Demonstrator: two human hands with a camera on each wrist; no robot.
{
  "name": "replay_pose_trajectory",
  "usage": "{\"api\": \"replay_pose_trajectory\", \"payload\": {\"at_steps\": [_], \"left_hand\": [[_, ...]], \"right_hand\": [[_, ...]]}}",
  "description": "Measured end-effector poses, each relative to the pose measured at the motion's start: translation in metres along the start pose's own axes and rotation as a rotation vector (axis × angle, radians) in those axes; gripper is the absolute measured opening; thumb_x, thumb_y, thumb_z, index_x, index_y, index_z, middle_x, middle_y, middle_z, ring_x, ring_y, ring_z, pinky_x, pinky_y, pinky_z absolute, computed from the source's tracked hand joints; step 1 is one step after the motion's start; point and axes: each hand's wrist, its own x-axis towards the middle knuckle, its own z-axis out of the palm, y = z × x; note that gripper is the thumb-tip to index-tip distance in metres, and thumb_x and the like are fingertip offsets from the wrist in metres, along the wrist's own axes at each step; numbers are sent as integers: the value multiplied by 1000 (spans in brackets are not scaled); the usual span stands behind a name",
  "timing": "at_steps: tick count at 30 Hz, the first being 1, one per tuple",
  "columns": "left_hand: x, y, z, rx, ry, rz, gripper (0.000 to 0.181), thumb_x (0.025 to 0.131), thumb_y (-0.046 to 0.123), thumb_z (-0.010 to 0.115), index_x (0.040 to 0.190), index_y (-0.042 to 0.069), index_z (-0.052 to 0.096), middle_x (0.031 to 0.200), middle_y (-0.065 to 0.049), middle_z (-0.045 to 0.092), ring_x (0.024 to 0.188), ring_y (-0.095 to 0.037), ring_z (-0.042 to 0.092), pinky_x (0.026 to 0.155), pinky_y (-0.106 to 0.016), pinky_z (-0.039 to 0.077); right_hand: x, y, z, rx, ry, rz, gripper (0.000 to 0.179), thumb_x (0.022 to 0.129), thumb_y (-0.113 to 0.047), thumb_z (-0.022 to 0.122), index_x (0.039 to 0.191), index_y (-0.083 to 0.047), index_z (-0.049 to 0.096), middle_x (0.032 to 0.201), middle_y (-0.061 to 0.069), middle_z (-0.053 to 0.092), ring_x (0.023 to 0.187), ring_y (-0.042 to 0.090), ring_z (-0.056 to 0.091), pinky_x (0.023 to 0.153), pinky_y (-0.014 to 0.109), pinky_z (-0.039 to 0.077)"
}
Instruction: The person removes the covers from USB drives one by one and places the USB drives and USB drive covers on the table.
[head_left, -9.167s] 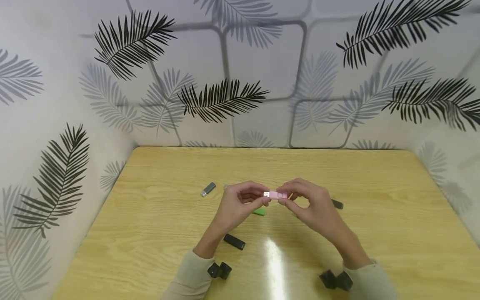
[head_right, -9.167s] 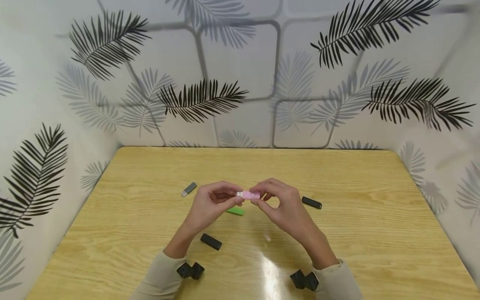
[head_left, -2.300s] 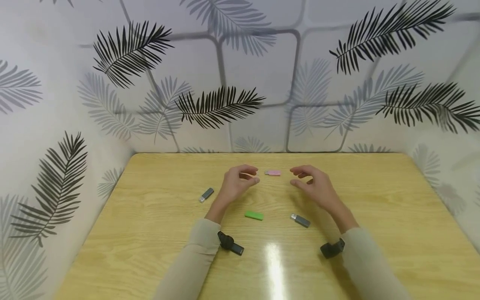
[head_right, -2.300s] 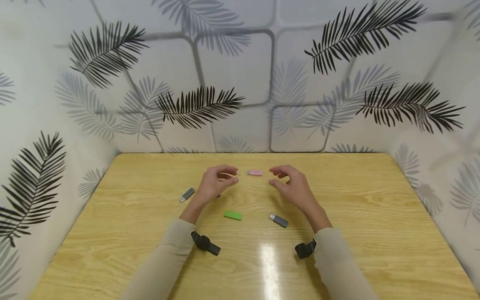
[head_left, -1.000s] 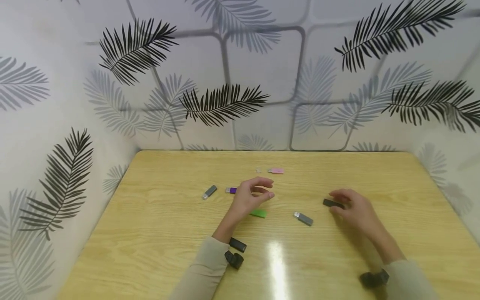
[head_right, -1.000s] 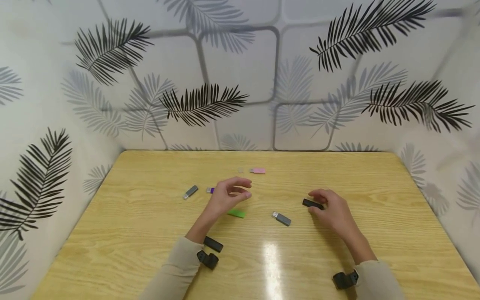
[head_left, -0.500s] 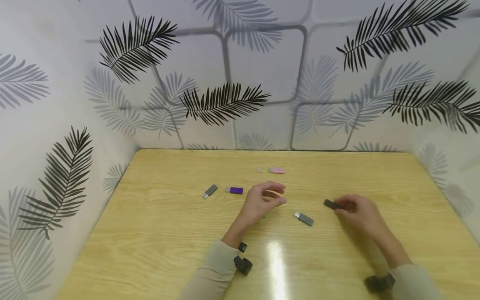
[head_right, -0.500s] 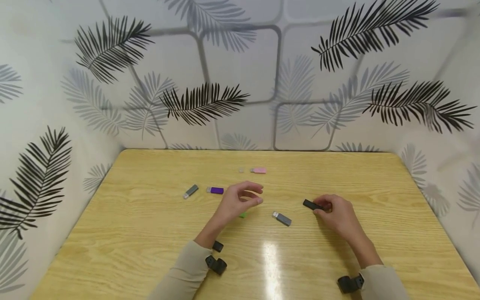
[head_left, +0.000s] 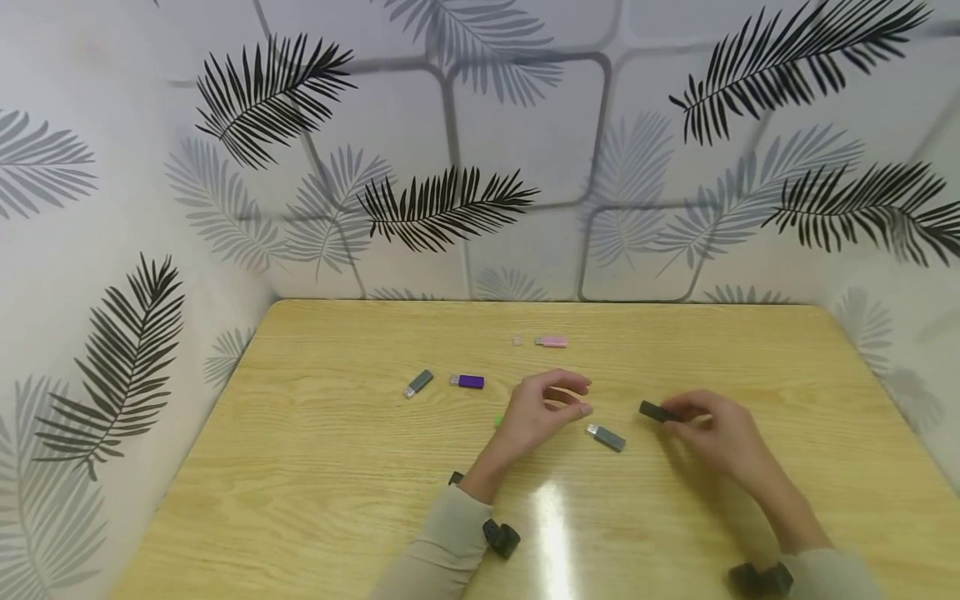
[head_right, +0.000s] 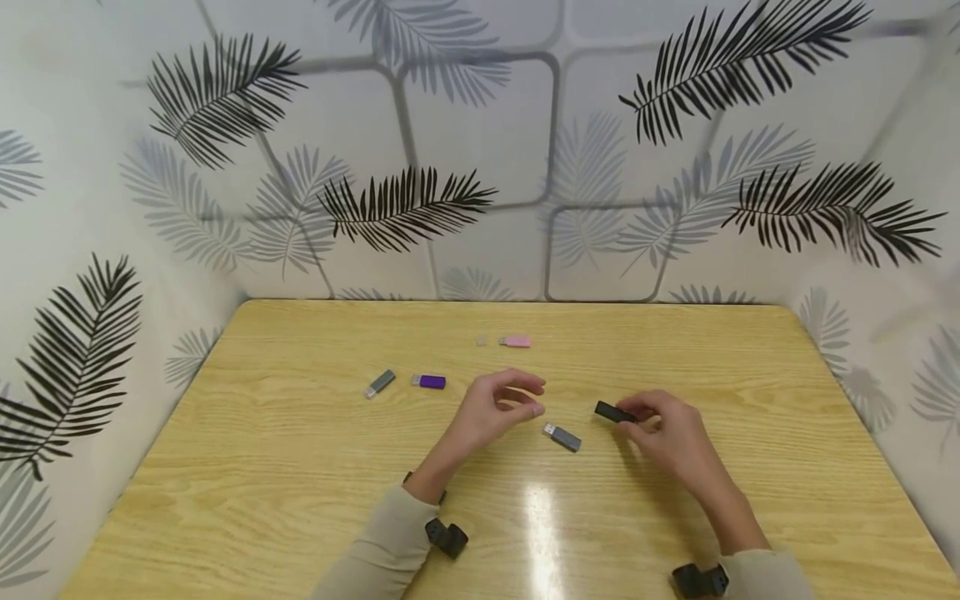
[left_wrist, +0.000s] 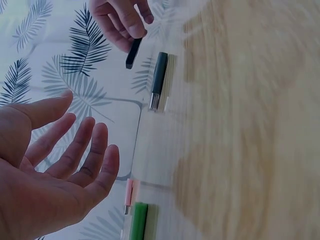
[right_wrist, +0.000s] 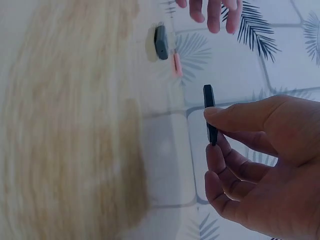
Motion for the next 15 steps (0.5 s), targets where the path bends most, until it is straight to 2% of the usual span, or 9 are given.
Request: {"api": "replay_pose_trajectory", "payload": {"at_steps": [10, 15], "left_hand": [[0, 4, 16, -47, -16, -2, 27, 92, 5, 78, 118, 1, 72, 120, -17, 71, 97, -21, 71, 83, -24, 58], [-1, 4, 23, -53, -36, -2, 30, 93, 10, 77, 121, 2, 71, 123, -17, 70, 99, -21, 71, 85, -25, 57]], "right_hand": [[-4, -22, 2, 52, 63, -131, 24, 82, 2, 83, 103, -7, 76, 96, 4, 75, 86, 12, 67, 71, 27, 58], [-6, -29, 3, 65, 59, -168, 24, 83, 0, 84, 104, -8, 76, 97, 1, 75, 87, 13, 67, 73, 30, 59]]}}
